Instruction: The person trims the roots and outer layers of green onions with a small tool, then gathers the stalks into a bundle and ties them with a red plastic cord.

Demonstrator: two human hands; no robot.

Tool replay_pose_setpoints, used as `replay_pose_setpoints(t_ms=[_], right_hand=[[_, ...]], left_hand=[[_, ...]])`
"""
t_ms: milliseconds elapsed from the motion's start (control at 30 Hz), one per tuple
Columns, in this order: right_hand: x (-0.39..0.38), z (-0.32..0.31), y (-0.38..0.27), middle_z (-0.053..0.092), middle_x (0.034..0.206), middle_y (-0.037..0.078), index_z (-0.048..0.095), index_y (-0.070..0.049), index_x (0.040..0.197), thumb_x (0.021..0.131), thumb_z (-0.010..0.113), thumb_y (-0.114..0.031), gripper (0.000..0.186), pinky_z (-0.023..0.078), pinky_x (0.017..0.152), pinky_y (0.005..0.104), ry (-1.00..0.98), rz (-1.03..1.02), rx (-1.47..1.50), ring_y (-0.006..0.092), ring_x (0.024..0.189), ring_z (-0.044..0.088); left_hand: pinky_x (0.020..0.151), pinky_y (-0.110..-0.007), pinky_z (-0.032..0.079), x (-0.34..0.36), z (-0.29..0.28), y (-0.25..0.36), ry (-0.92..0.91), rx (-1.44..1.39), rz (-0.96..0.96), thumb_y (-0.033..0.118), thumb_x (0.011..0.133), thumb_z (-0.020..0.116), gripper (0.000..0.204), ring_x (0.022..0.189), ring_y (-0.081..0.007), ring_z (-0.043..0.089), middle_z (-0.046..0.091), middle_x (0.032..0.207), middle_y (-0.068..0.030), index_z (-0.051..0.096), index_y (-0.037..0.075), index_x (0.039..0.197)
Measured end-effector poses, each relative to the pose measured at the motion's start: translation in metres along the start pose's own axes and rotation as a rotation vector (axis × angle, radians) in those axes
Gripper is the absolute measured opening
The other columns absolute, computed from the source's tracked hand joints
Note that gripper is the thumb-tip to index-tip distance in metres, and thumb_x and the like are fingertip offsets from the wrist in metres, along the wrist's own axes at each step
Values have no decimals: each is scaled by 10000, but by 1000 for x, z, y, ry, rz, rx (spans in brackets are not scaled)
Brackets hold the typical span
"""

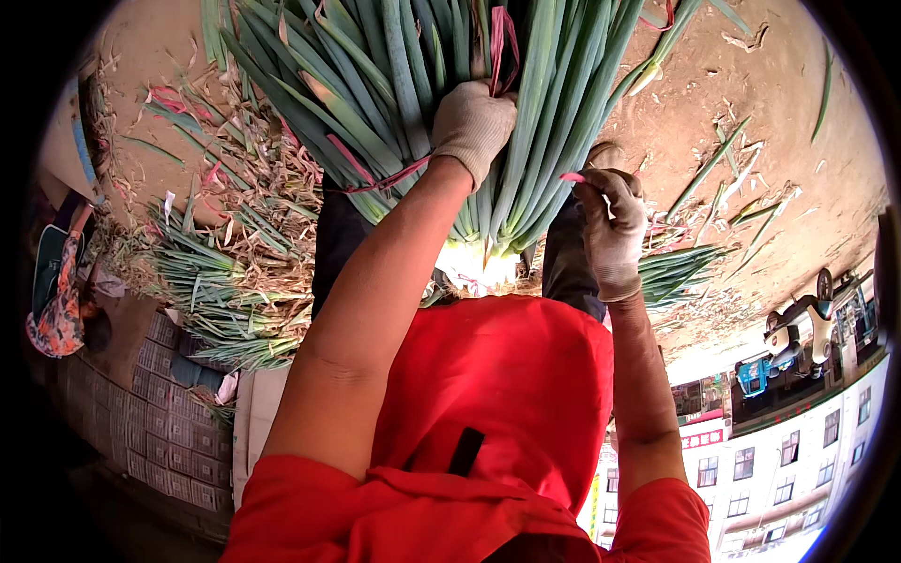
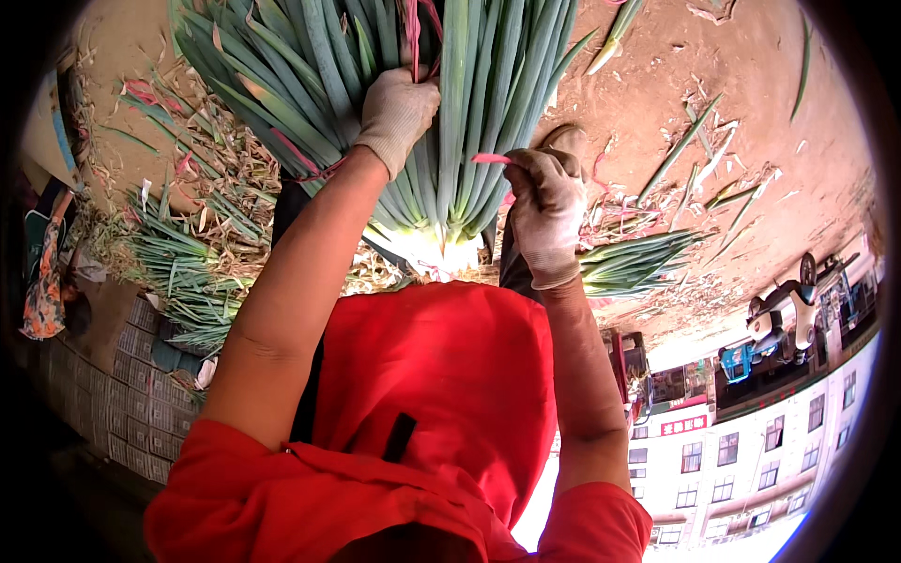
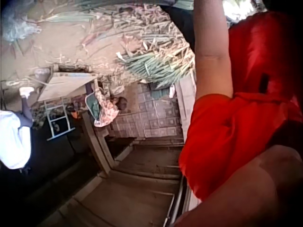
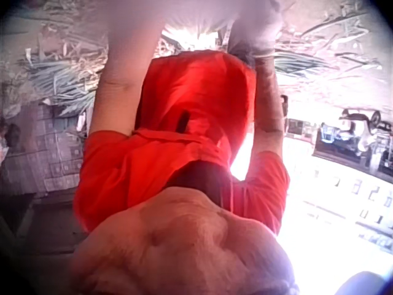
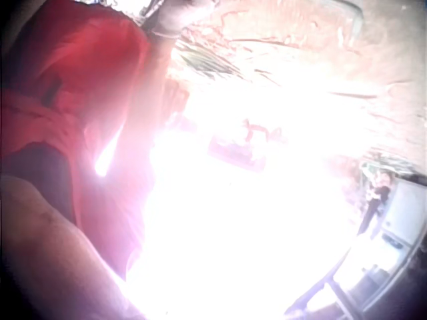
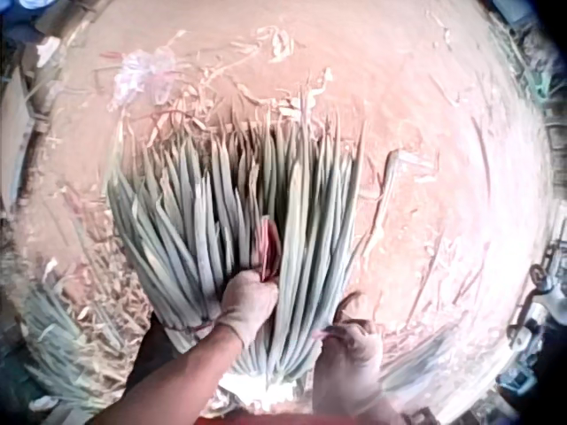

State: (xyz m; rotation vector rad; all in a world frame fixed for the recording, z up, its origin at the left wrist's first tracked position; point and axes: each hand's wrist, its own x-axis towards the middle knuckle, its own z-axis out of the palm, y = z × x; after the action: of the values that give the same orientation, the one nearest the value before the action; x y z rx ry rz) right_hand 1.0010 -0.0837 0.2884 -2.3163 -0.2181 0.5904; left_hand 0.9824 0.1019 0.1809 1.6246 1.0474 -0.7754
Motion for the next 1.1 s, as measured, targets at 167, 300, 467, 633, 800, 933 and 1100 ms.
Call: replay_pose_setpoints(t_ms=[167, 300, 467, 633, 800, 933, 1100], right_hand=[[-2, 3, 12, 510, 703, -46, 636, -4, 952, 937, 557, -52, 94, 355, 561, 191, -115, 694, 917, 42, 613, 421], [-9, 2, -3, 491, 678, -51, 639, -9, 946, 927, 559, -41, 89, 329, 540, 189, -59, 779, 977, 35, 582, 385], [-13, -3, -47, 497, 674, -46, 634, -3, 942, 921, 551, -27, 88, 334, 533, 185, -73, 813, 901, 39, 583, 406], [-26, 2, -96, 502, 676, -39, 633, -8, 918, 915, 550, -17, 84, 344, 543, 192, -152, 845, 760, 40, 589, 420], [-47, 43, -157, 534, 715, -40, 628, -16, 897, 898, 566, 28, 76, 381, 568, 198, -245, 831, 769, 44, 605, 449], [-65, 79, -179, 568, 845, -17, 650, -13, 927, 872, 585, 26, 93, 428, 663, 211, -255, 808, 708, 68, 737, 510], [-56, 90, -158, 519, 1161, 85, 688, -25, 908, 800, 628, 47, 142, 441, 925, 285, -116, 551, 510, 180, 1120, 511]], left_hand=[[467, -253, 359, -18, -13, 32, -48, -628, -213, 296, 922, 574, 282, 495, -81, 436, 509, 598, 36, 638, 68, 770], [460, -236, 352, -80, -61, 28, -91, -720, -220, 298, 921, 560, 243, 508, -78, 469, 528, 621, 16, 602, 78, 824], [459, -201, 319, -156, -109, -8, 73, -891, -104, 400, 988, 505, 387, 535, -56, 469, 536, 652, 21, 615, 30, 971], [477, -218, 320, -181, -155, -53, -7, -1031, -137, 355, 966, 546, 327, 562, -50, 441, 565, 755, 11, 613, 35, 973], [540, -222, 332, -215, -145, -73, -191, -1125, -219, 175, 959, 549, 213, 609, -56, 402, 559, 869, 34, 609, 21, 1093], [636, -191, 343, -207, -134, -83, -402, -886, -193, 69, 977, 475, 286, 711, -47, 431, 474, 821, 60, 532, 58, 1258], [685, -239, 426, -185, -107, -62, -491, -1239, -350, 4, 918, 480, 278, 841, -76, 498, 540, 983, 12, 538, 64, 1183]])
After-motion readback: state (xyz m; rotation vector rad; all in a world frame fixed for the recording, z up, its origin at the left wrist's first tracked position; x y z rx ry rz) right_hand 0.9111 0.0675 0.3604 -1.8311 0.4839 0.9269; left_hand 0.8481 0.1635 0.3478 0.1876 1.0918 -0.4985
